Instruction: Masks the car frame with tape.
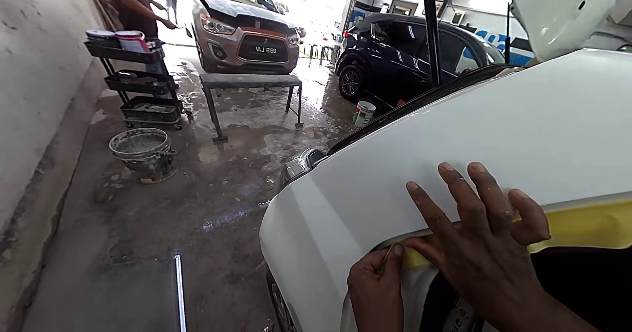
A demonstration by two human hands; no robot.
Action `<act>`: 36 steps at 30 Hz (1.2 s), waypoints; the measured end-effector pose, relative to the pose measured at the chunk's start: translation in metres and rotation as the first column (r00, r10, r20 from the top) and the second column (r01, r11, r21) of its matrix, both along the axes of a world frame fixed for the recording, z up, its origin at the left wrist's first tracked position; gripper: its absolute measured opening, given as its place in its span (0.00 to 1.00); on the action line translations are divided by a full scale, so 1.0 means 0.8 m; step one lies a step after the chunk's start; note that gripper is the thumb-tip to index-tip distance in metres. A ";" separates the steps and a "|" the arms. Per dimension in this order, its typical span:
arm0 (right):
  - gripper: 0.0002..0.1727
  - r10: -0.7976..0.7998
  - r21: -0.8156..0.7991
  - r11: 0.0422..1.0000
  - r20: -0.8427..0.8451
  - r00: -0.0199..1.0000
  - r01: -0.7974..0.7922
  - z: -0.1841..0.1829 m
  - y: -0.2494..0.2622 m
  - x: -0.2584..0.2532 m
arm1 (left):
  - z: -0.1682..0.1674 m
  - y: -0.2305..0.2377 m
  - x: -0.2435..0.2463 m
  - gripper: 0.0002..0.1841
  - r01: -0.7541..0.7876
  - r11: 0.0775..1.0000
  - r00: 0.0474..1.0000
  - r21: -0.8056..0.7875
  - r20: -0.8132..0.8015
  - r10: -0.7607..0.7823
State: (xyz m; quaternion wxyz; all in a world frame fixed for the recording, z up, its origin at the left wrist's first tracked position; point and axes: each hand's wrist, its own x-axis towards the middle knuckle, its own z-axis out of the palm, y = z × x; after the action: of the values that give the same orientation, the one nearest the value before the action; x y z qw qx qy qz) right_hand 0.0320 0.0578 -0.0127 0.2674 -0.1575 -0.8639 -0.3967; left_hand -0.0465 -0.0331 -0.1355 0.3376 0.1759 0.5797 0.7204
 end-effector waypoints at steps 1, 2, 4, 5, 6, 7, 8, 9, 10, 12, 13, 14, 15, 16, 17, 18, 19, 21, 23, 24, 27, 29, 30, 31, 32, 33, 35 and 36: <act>0.45 0.009 -0.009 1.000 0.004 1.000 -0.009 -0.003 0.000 -0.002 | -0.001 0.001 0.002 0.13 -0.004 1.000 1.000 0.011 0.022 0.004; 0.46 0.015 -0.019 1.000 0.006 1.000 -0.015 -0.005 0.000 -0.003 | -0.001 0.001 0.006 0.12 -0.025 0.999 0.999 0.028 0.045 0.024; 0.48 0.024 -0.041 0.999 0.008 1.000 -0.023 -0.006 0.000 -0.003 | -0.002 -0.001 0.022 0.10 -0.111 0.990 0.993 0.092 0.056 0.106; 0.48 0.025 -0.048 0.999 0.008 1.000 -0.024 -0.006 0.001 -0.003 | -0.005 -0.004 0.030 0.10 -0.157 0.977 0.987 0.147 0.057 0.150; 0.49 0.027 -0.053 0.998 0.009 1.000 -0.026 -0.005 0.002 -0.003 | -0.006 -0.008 0.035 0.11 -0.189 0.961 0.981 0.202 0.081 0.176; 0.49 0.032 -0.058 0.998 0.007 0.999 -0.031 -0.004 0.003 -0.003 | -0.008 -0.011 0.037 0.12 -0.207 0.946 0.975 0.249 0.130 0.179; 0.49 0.037 -0.064 0.997 0.004 0.999 -0.037 -0.004 0.004 -0.002 | -0.010 -0.014 0.038 0.11 -0.218 0.937 0.970 0.272 0.164 0.178; 0.49 0.036 -0.073 0.997 0.004 0.999 -0.036 -0.003 0.003 -0.002 | -0.012 -0.015 0.038 0.10 -0.224 0.940 0.969 0.256 0.164 0.186; 0.50 0.036 -0.078 0.996 0.006 0.999 -0.036 -0.003 0.003 -0.003 | -0.013 -0.014 0.038 0.09 -0.236 0.946 0.965 0.223 0.166 0.201; 0.52 0.033 -0.092 0.995 0.005 0.999 -0.032 -0.001 0.000 -0.004 | -0.011 -0.012 0.037 0.09 -0.260 0.956 0.943 0.136 0.248 0.221; 0.53 0.036 -0.107 0.994 0.004 0.999 -0.035 0.000 -0.001 -0.005 | -0.010 -0.010 0.036 0.09 -0.266 0.957 0.924 0.117 0.313 0.219; 0.54 0.036 -0.120 0.992 0.005 0.999 -0.035 0.001 -0.002 -0.007 | -0.011 -0.009 0.034 0.08 -0.270 0.956 0.907 0.116 0.363 0.212; 0.55 0.033 -0.131 0.991 0.007 0.999 -0.032 0.002 -0.003 -0.007 | -0.013 -0.007 0.031 0.08 -0.272 0.954 0.898 0.123 0.389 0.206; 0.56 0.030 -0.139 0.990 0.010 0.999 -0.029 0.003 -0.004 -0.007 | -0.016 -0.006 0.030 0.08 -0.272 0.953 0.895 0.133 0.400 0.200; 0.56 0.030 -0.141 0.990 0.013 0.999 -0.028 0.003 -0.005 -0.007 | -0.019 -0.006 0.029 0.08 -0.273 0.953 0.895 0.134 0.398 0.200; 0.56 0.028 -0.140 0.990 0.015 0.999 -0.026 0.004 -0.005 -0.008 | -0.022 -0.005 0.027 0.08 -0.272 0.954 0.902 0.129 0.380 0.206; 0.57 0.024 -0.139 0.990 0.015 1.000 -0.022 0.003 -0.006 -0.009 | -0.025 -0.003 0.028 0.08 -0.273 0.955 0.910 0.117 0.352 0.217; 0.59 0.005 -0.142 0.990 0.018 1.000 -0.003 0.002 -0.008 -0.010 | -0.028 -0.001 0.031 0.08 -0.285 0.954 0.923 0.091 0.294 0.248; 0.61 -0.016 -0.143 0.989 0.024 1.000 0.019 0.000 -0.009 -0.012 | -0.030 0.000 0.033 0.07 -0.290 0.954 0.928 0.083 0.269 0.258; 0.62 -0.019 -0.143 0.989 0.025 1.000 0.023 -0.001 -0.009 -0.013 | -0.031 0.002 0.033 0.07 -0.299 0.951 0.928 0.081 0.258 0.270; 0.62 -0.022 -0.142 0.989 0.020 1.000 0.024 -0.005 -0.011 -0.015 | -0.032 0.008 0.037 0.07 -0.352 0.932 0.918 0.089 0.229 0.325; 0.64 -0.029 -0.145 0.989 0.022 0.999 0.032 -0.010 -0.012 -0.019 | -0.033 0.011 0.039 0.07 -0.375 0.922 0.914 0.094 0.204 0.351; 0.66 -0.036 -0.147 0.988 0.028 0.999 0.039 -0.013 -0.014 -0.022 | -0.033 0.011 0.039 0.07 -0.374 0.923 0.914 0.088 0.205 0.351; 0.68 -0.041 -0.149 0.988 0.035 0.999 0.046 -0.016 -0.015 -0.024 | -0.032 0.012 0.038 0.07 -0.368 0.926 0.914 0.080 0.214 0.345; 0.70 -0.047 -0.151 0.987 0.044 0.998 0.053 -0.019 -0.016 -0.028 | -0.031 0.012 0.037 0.07 -0.361 0.930 0.913 0.071 0.230 0.337; 0.72 -0.054 -0.157 0.986 0.053 0.997 0.062 -0.021 -0.018 -0.031 | -0.031 0.013 0.036 0.08 -0.356 0.932 0.911 0.061 0.244 0.332; 0.73 -0.055 -0.169 0.983 0.064 0.996 0.065 -0.025 -0.020 -0.034 | -0.031 0.012 0.035 0.08 -0.353 0.934 0.910 0.048 0.249 0.331; 0.72 -0.051 -0.171 0.983 0.066 0.997 0.061 -0.026 -0.020 -0.034 | -0.031 0.012 0.035 0.08 -0.350 0.935 0.910 0.049 0.256 0.327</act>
State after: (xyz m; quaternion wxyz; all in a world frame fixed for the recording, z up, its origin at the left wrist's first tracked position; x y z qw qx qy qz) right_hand 0.0045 0.0418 -0.0334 0.2148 -0.1921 -0.8982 -0.3321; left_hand -0.0182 -0.0235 -0.1603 0.2673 -0.0015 0.5213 0.8104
